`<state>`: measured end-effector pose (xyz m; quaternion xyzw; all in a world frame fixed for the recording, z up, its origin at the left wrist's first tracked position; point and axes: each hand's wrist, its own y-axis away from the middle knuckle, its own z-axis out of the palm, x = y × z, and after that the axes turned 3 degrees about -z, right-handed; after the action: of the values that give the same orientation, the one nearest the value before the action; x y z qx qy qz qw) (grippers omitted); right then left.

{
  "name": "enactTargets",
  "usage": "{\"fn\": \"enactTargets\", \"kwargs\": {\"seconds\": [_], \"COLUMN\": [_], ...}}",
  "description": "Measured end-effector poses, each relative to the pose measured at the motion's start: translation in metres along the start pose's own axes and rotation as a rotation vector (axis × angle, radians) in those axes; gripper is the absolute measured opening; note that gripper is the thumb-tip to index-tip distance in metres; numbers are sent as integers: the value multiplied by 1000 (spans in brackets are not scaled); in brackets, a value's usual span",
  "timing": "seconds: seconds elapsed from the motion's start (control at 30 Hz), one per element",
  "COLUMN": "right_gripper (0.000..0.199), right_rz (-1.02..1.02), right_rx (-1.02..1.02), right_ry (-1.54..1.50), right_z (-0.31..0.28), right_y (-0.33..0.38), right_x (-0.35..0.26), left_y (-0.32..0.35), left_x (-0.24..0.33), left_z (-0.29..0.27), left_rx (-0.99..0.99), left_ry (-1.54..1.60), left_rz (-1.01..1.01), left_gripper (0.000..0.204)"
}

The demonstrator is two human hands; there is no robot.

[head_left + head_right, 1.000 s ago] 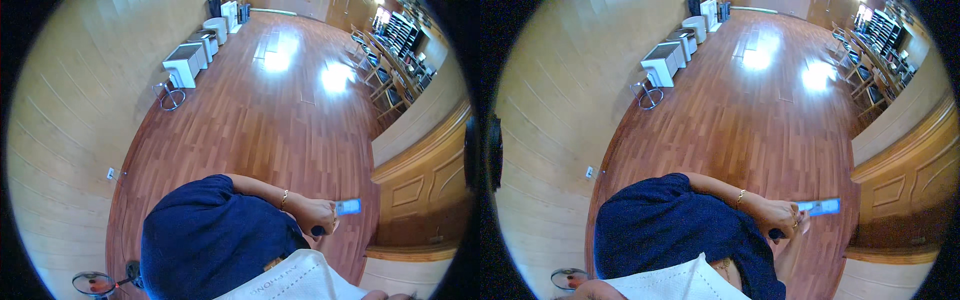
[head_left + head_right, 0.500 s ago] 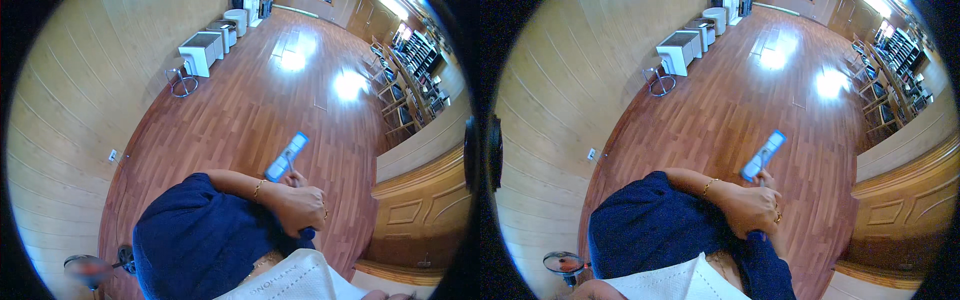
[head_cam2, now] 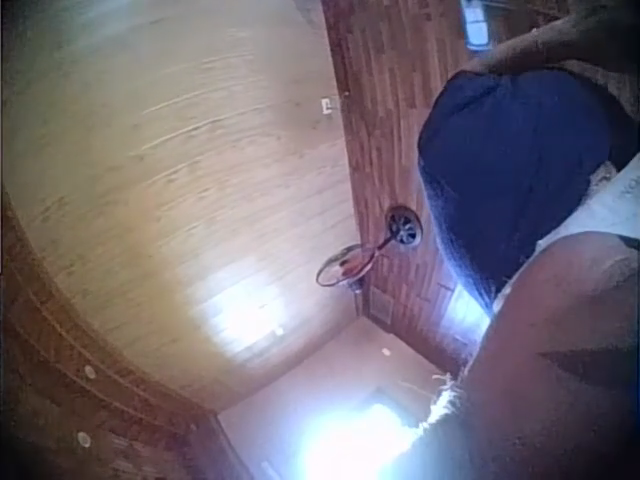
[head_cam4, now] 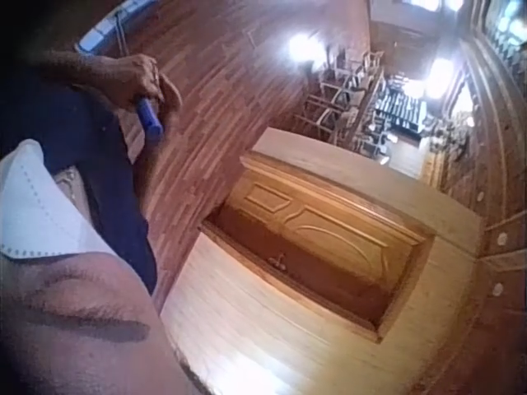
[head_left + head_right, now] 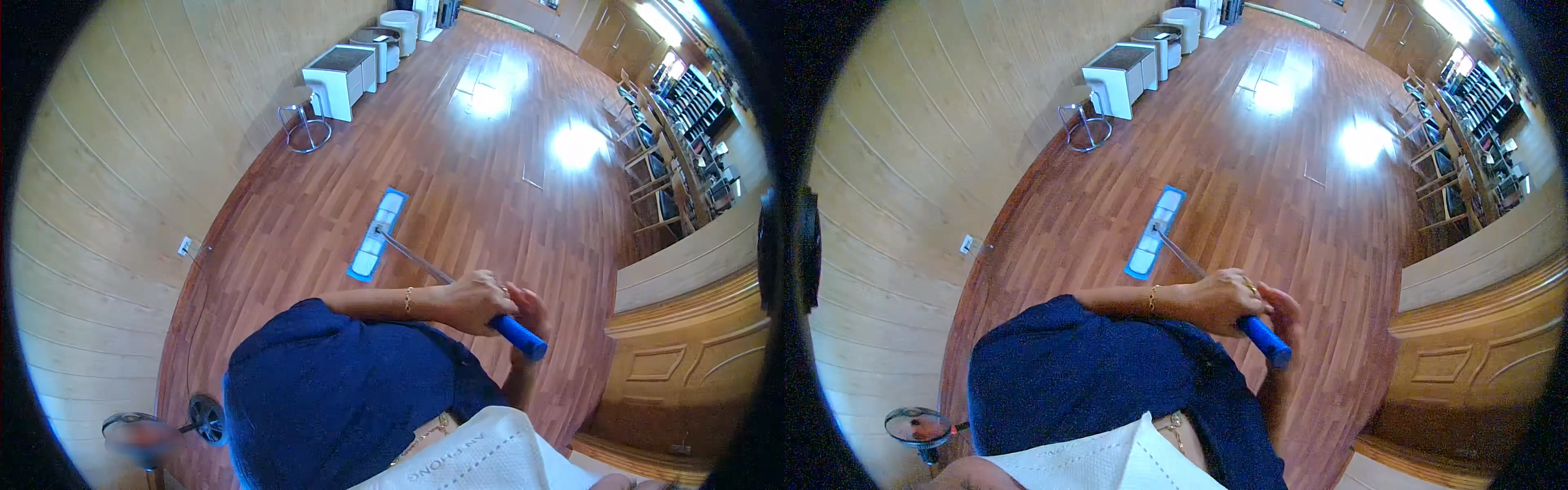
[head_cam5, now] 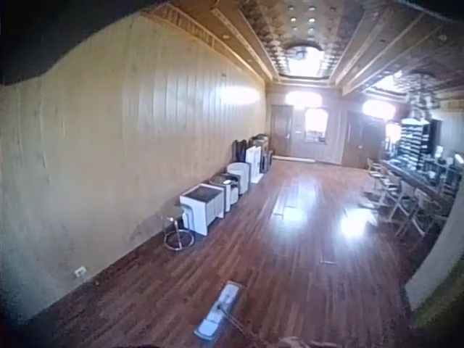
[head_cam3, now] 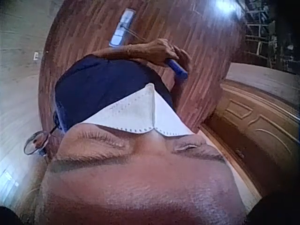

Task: Mopping a wooden floor in a large room using a flat mop.

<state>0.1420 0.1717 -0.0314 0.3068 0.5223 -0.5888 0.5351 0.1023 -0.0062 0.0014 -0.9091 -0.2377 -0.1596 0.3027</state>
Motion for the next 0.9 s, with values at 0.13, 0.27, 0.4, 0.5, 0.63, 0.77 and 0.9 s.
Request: {"fn": "enactTargets", "kwargs": {"seconds": [0.13,0.27,0.4,0.5,0.63,0.77,0.9], "right_gripper": [62,50,52,53,52,42,31], "right_rz": [-418,-353,-361,-351,-301,-199,-149], "right_rx": [-170,-358,-486,-433,-373,-464,-561], "right_ry": [160,280,7,-33,19,145,243], "right_z": [33,53,65,73,85,88,92], "right_y": [2,-8,-21,-31,-40,-41,-46], "right_x": [-55,-74,-59,-49,-17,35,82], "left_y": [44,85,101,106,116,155,182], "left_x": [-52,-89,-103,-119,-142,-201,-253], "left_z": [41,48,52,55,43,64,80], "left_rx": [-104,-163,-54,-20,-54,14,70], "left_ry": [-69,-112,-69,-21,-74,-43,-81], "left_rz": [-207,-330,-429,-574,-631,-617,-632], "left_gripper": [22,24,27,33,37,35,29]}}
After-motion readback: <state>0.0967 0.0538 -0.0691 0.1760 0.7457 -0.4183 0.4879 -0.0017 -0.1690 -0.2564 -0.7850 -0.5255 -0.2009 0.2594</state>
